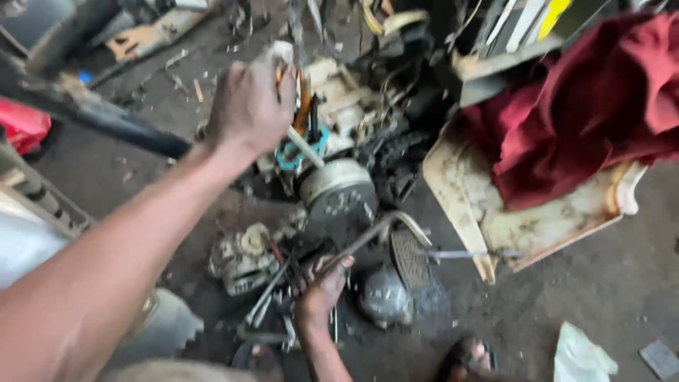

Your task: The person is disassembling a motorcycle engine by removing bolts with a wrench and pulling off the cylinder head.

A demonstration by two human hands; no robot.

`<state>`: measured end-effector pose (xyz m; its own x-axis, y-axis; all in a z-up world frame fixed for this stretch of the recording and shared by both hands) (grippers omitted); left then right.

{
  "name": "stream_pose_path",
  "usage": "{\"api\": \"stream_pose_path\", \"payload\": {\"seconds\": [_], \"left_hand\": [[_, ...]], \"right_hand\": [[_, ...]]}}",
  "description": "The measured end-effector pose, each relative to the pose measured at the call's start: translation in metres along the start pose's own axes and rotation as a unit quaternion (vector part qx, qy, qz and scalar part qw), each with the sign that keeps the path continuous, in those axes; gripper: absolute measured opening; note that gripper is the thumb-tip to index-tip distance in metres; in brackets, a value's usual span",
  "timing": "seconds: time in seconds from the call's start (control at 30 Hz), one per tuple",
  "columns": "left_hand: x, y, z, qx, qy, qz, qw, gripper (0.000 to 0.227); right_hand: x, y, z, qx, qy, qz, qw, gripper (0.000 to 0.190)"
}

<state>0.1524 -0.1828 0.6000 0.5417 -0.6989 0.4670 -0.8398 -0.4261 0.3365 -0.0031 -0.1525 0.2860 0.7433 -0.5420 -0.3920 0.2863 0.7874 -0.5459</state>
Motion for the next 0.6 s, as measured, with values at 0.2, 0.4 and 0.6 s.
{"api": "stream_pose_path", "payload": {"seconds": [0.2,0.4,0.6], "left_hand": [[-0.003,-0.008,0.007,-0.015,-0.032,-0.020,0.999,0.025],[0.002,-0.016,0.000,0.026,-0.024,-0.018,0.999,0.023],[0.009,-0.013,0.006,0.003,-0.021,-0.045,0.999,0.017]], "right_hand": [[0.000,-0.011,0.022,0.053,0.002,0.024,0.998,0.067],[0.005,-0.023,0.023,0.121,0.102,0.062,0.985,0.065],[0.009,-0.045,0.024,0.170,-0.095,-0.156,0.968,0.065]]}}
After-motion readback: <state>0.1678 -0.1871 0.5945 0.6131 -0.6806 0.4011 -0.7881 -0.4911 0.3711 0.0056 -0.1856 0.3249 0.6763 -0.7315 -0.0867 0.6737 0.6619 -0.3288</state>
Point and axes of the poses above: each hand's wrist, its own x-axis towards the middle knuckle, its own z-axis out of the palm, y = z × x, the point moved 5 cm from there along x, towards the middle knuckle, and after that the axes turned 9 degrees about -y, right-handed, at the moved point
